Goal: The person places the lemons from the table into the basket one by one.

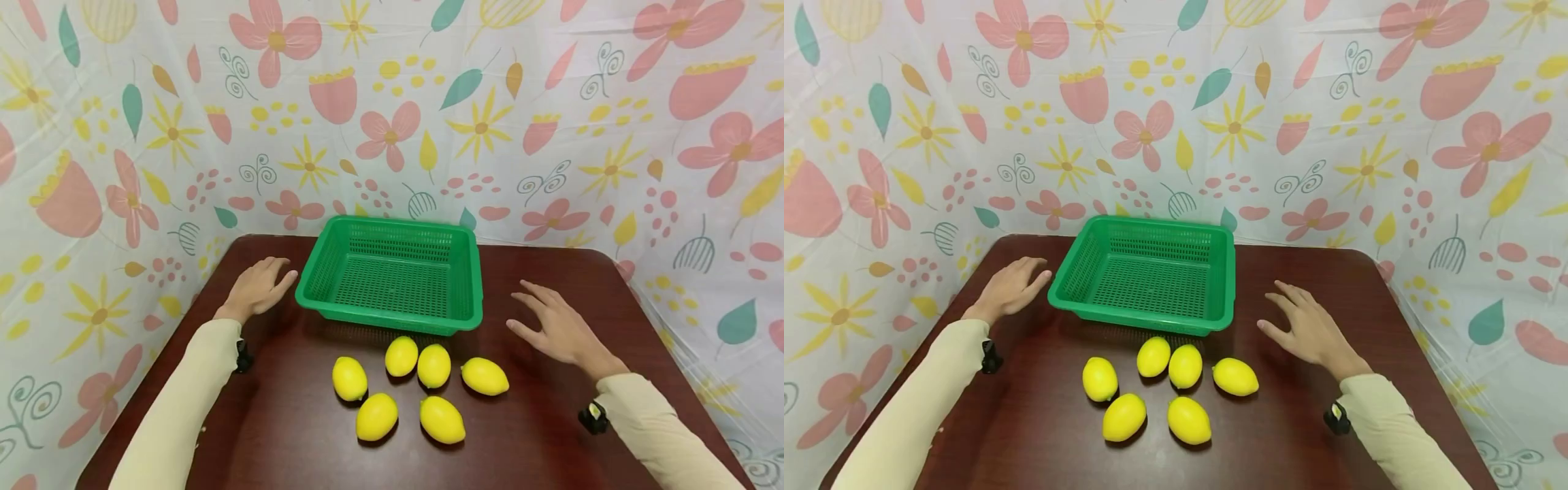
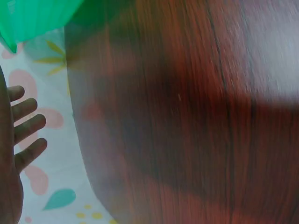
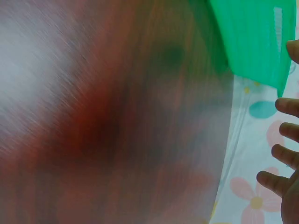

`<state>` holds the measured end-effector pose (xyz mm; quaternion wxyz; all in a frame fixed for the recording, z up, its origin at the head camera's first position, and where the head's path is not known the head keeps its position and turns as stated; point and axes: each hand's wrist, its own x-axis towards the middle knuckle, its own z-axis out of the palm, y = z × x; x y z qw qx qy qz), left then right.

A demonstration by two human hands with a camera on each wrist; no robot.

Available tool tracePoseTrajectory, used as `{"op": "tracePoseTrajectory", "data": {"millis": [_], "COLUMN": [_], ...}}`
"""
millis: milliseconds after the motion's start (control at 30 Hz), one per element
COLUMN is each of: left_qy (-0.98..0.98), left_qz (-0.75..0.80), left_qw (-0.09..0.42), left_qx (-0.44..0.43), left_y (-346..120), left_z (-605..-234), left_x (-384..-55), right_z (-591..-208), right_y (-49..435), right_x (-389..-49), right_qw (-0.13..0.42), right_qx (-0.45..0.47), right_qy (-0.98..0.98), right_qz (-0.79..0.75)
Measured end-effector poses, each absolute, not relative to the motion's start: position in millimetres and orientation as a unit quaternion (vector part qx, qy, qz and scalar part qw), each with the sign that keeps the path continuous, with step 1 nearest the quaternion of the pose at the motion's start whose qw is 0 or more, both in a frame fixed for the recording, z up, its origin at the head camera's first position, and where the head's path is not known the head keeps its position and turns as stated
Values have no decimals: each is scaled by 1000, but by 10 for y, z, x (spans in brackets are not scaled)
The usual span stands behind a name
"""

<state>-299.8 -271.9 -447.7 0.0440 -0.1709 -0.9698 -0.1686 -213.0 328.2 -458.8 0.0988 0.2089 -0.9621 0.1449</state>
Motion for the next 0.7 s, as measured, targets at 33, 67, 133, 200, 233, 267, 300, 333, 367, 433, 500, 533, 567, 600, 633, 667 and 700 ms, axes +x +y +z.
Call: {"op": "tracePoseTrajectory", "data": {"millis": [33, 67, 133, 200, 233, 267, 300, 333, 367, 433, 500, 533, 567, 600, 633, 667, 700], "left_qy": [-968, -965, -960, -953, -949, -946, -943, -940, -937, -932, -927, -924, -920, -916, -911, -906, -900], "left_qz": [-181, -193, -220, -248, -262, -274, -286, -295, -304, -320, -336, -346, -357, -370, -384, -398, -413], "left_qw": [45, 47, 50, 55, 56, 57, 57, 57, 57, 59, 64, 65, 66, 65, 64, 62, 57], "left_qx": [-171, -169, -167, -165, -164, -162, -162, -163, -163, -160, -155, -152, -146, -143, -136, -132, -127], "left_y": [-2688, -2657, -2599, -2542, -2509, -2479, -2451, -2424, -2398, -2352, -2312, -2295, -2277, -2260, -2249, -2240, -2231], "left_z": [-4470, -4464, -4453, -4443, -4443, -4443, -4444, -4444, -4447, -4449, -4454, -4455, -4457, -4457, -4463, -4466, -4467], "left_x": [-2992, -2987, -2979, -2976, -2974, -2972, -2970, -2966, -2962, -2949, -2938, -2932, -2926, -2920, -2912, -2904, -2895], "right_z": [-4592, -4598, -4606, -4606, -4605, -4604, -4600, -4594, -4588, -4578, -4571, -4570, -4573, -4578, -4582, -4590, -4601], "right_y": [3267, 3248, 3211, 3170, 3151, 3133, 3114, 3094, 3075, 3037, 3003, 2988, 2974, 2961, 2946, 2932, 2918], "right_x": [-2076, -2024, -1924, -1834, -1792, -1753, -1716, -1682, -1651, -1596, -1544, -1518, -1490, -1462, -1437, -1412, -1389], "right_qw": [103, 107, 115, 122, 125, 128, 131, 134, 136, 138, 137, 136, 135, 134, 134, 134, 134], "right_qx": [210, 212, 214, 218, 220, 222, 226, 231, 235, 241, 246, 248, 249, 250, 252, 253, 254], "right_qy": [-961, -959, -957, -954, -953, -952, -951, -949, -948, -946, -945, -945, -945, -944, -944, -943, -943], "right_qz": [149, 153, 160, 163, 164, 166, 166, 166, 165, 167, 166, 166, 166, 167, 167, 168, 169]}}
